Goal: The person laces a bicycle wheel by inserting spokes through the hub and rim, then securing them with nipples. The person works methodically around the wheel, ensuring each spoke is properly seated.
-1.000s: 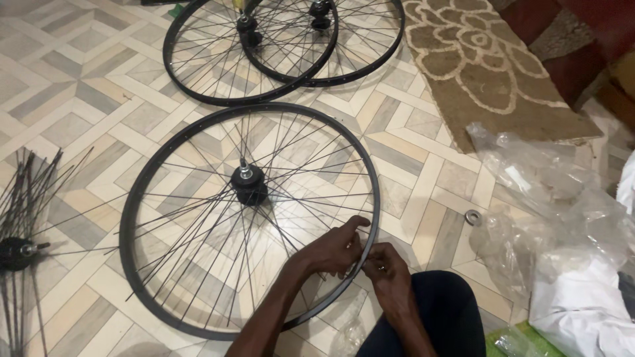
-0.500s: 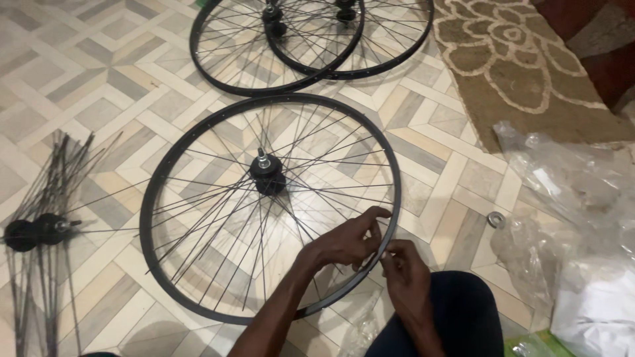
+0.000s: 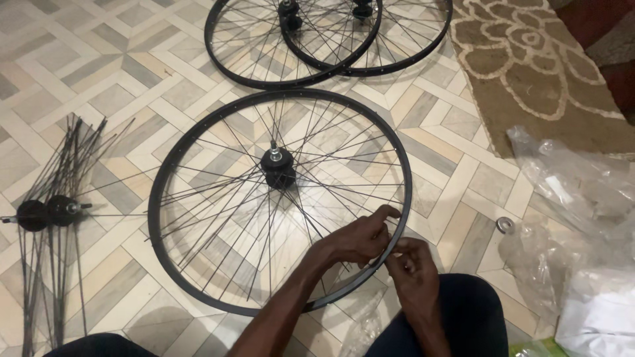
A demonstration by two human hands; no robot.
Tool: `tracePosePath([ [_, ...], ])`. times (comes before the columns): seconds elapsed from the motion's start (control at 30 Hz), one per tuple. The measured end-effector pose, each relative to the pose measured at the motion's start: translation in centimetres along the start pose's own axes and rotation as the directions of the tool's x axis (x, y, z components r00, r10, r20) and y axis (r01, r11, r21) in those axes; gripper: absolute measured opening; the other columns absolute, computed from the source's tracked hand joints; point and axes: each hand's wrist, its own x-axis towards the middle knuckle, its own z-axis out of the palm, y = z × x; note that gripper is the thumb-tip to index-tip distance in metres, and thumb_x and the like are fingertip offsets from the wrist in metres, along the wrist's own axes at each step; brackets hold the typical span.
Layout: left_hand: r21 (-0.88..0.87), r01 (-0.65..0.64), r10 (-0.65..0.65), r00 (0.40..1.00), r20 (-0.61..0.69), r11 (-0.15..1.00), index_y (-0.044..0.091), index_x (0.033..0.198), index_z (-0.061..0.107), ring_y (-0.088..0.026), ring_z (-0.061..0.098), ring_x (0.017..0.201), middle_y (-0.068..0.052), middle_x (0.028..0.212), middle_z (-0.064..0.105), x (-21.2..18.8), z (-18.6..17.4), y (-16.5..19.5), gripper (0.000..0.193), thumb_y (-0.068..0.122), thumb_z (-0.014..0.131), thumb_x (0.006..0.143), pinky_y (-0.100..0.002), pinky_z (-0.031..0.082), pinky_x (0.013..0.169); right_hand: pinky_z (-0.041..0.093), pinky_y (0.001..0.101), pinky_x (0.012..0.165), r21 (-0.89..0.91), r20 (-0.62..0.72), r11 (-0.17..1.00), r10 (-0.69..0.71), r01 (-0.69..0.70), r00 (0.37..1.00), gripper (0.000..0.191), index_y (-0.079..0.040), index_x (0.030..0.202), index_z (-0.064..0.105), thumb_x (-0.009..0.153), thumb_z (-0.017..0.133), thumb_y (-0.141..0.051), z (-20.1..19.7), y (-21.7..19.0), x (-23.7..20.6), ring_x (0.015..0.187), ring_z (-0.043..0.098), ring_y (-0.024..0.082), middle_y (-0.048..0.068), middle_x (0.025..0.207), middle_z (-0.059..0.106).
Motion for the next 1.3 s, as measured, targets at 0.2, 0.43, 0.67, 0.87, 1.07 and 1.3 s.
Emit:
tracePosePath([
  [0.2,-0.060,-0.025,0.026,1.000,0.015,0.998,-0.001,0.151,0.026,-0.022,0.064,0.053,-0.012,0.086,0.061,-0.4,0.0,-0.3,0.065,0.011,0.049,0.092,-0.038,0.055,0.047,0.045,0.0283,0.055,-0.257,-0.037,0.953,0.155,-0.159,0.987,0.015,-0.001,0.107,0.066,0.094,0.066,-0.007,0.0,0.1,-0.1,0.063,0.059,0.012,0.012,0.075,0.067],
  [0.43,0.015,0.057,-0.057,0.998,-0.007,0.998,-0.001,0.152,0.030,-0.022,0.064,0.051,-0.017,0.072,0.065,0.2,0.4,-0.5,0.060,0.013,0.043,0.095,-0.037,0.053,0.047,0.044,0.0297,0.053,-0.276,-0.032,0.955,0.104,-0.109,0.994,0.016,-0.002,0.106,0.065,0.092,0.067,-0.009,0.1,0.3,0.0,0.062,0.058,0.014,0.011,0.077,0.066],
  [0.67,0.034,0.041,-0.040,0.999,-0.028,0.999,-0.001,0.151,0.031,-0.024,0.063,0.051,-0.014,0.068,0.066,0.3,0.9,-1.0,0.059,0.015,0.043,0.095,-0.039,0.052,0.048,0.050,0.0296,0.057,-0.151,0.011,0.987,0.054,-0.052,0.998,0.020,-0.002,0.107,0.059,0.088,0.064,-0.004,0.1,1.4,0.5,0.066,0.063,0.015,0.009,0.089,0.067],
  [0.87,0.020,-0.022,0.022,0.999,-0.031,1.000,-0.002,0.155,0.024,-0.026,0.066,0.057,-0.014,0.073,0.065,0.4,0.9,-1.3,0.066,0.010,0.044,0.093,-0.040,0.055,0.053,0.049,0.0311,0.066,-0.007,0.047,0.989,0.150,-0.150,0.988,0.020,-0.001,0.104,0.058,0.086,0.053,0.006,-0.3,1.9,0.6,0.071,0.057,0.016,0.008,0.086,0.061],
  [1.07,0.247,-0.037,0.099,0.965,-0.241,0.968,0.001,0.144,0.041,-0.034,0.069,0.073,-0.023,0.089,0.071,0.2,2.1,-1.8,0.052,0.009,0.049,0.093,-0.044,0.054,0.064,0.044,0.0293,0.059,0.059,0.035,0.977,0.204,-0.205,0.978,0.016,0.000,0.102,0.061,0.093,0.049,-0.004,-0.5,1.9,0.7,0.067,0.055,0.014,0.007,0.083,0.060],
  [1.3,0.615,0.527,0.588,0.244,-0.771,0.587,0.005,0.114,0.055,-0.040,0.069,0.103,-0.019,0.114,0.064,-4.6,0.1,-2.0,0.039,0.000,0.057,0.075,-0.055,0.049,0.088,0.041,0.0293,0.053,-0.044,-0.052,0.974,0.220,-0.222,0.974,0.023,-0.002,0.096,0.065,0.097,0.066,-0.025,0.5,0.6,0.4,0.060,0.052,0.013,0.007,0.074,0.060],
])
